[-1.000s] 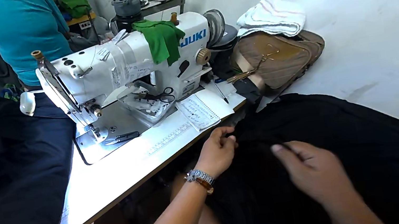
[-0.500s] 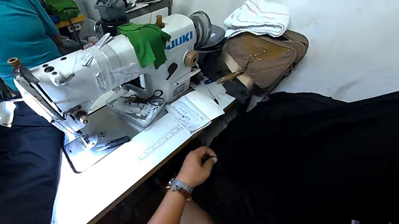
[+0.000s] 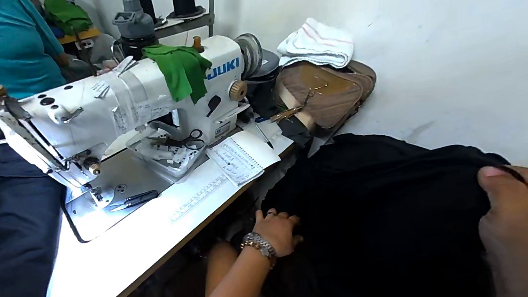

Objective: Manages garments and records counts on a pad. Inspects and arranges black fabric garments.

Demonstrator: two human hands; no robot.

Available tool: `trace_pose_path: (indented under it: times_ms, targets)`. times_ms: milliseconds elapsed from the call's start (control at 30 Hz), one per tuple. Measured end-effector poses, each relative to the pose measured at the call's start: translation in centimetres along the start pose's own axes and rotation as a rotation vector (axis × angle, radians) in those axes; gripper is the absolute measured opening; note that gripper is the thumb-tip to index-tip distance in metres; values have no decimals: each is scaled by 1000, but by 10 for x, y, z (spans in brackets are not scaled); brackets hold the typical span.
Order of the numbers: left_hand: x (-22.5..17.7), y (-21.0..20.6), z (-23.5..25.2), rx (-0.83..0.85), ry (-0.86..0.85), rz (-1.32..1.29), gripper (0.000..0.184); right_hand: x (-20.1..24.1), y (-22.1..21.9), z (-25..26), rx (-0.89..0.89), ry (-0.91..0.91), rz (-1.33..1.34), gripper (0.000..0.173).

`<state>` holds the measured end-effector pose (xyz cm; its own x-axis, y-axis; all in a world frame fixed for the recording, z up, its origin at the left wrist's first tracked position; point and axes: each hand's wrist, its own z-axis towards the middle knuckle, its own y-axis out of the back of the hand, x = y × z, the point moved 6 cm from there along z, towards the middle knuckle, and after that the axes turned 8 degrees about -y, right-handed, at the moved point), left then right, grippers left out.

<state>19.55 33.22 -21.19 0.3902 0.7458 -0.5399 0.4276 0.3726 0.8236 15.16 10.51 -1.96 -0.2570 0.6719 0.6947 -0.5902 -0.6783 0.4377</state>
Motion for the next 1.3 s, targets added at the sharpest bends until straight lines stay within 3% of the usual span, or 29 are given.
trace_pose_path:
  times_ms: [133,300,500,633,733,900,1000,1067,1200,1300]
  targets:
    - [24,21,-47,-132,-99,-132,22,-14,8,3,6,-71,-9,28]
    - [59,22,-96,-332,-201,-498,8,-7,-5,1,41,-45,19,29]
    - [31,47,-108,-386,-334,-665,27,19,-25,-6,56,-28,-18,36]
    - [6,82,-107,-488,-451,-789,30,43,-61,-33,206,115,-129,37]
    - [-8,100,-103,-575,-390,-834,30,51,-89,-52,282,251,-120,32]
    - [-26,112,-101,-625,-220,-913,37,53,-106,-67,391,275,-36,35]
    - [-37,116,-95,-627,-207,-873,41,48,-119,-78,527,347,45,34]
    - [-38,115,-92,-621,-230,-848,46,38,-120,-76,615,294,62,33]
    - [-33,100,-83,-607,-271,-876,46,30,-126,-82,699,224,1,50]
    - [-32,97,-79,-626,-295,-771,48,31,-129,-84,610,256,-84,20]
